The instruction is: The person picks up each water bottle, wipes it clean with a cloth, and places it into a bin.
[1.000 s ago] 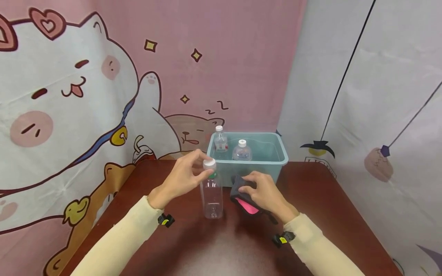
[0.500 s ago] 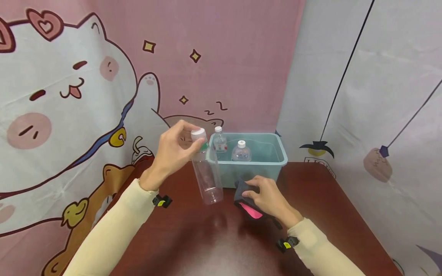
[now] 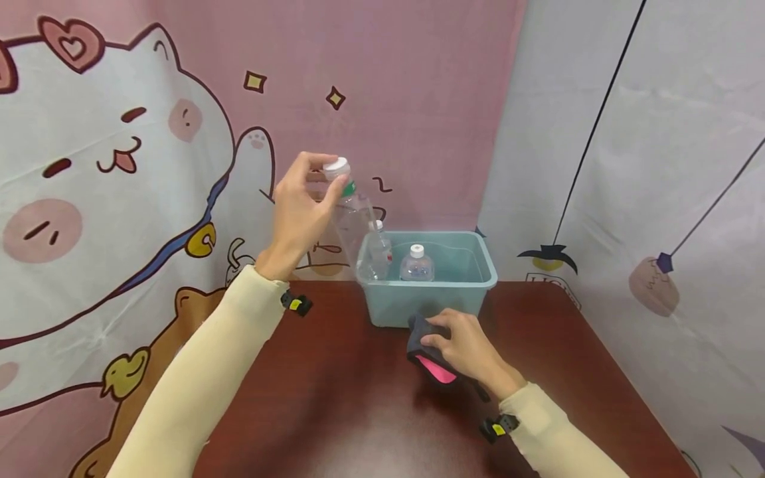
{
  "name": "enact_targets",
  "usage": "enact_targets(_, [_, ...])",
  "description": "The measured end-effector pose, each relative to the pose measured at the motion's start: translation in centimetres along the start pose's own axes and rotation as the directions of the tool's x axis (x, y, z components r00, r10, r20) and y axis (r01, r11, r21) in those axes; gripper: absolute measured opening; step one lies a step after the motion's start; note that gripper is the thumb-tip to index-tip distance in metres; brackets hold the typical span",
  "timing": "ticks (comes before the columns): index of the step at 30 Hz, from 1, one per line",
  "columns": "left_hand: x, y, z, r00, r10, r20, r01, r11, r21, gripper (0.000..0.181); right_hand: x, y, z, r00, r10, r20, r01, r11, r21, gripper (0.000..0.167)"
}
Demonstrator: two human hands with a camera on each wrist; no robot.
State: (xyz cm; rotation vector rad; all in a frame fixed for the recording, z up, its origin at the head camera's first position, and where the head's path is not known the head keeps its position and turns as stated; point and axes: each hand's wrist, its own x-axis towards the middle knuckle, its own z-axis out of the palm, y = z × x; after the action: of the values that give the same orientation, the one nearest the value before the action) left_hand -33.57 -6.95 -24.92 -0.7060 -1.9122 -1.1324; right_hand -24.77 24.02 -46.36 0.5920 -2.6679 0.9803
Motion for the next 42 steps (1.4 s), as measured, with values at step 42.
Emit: enact_targets(42, [-8.1,-9.2,9.6,0.817,-0.357,0.453,0.305,0.934,0.185,0.048,-0.7,0.3,-0.8,1.000,0.017,-0.009,-0.018,1.000,-0.018,0.037])
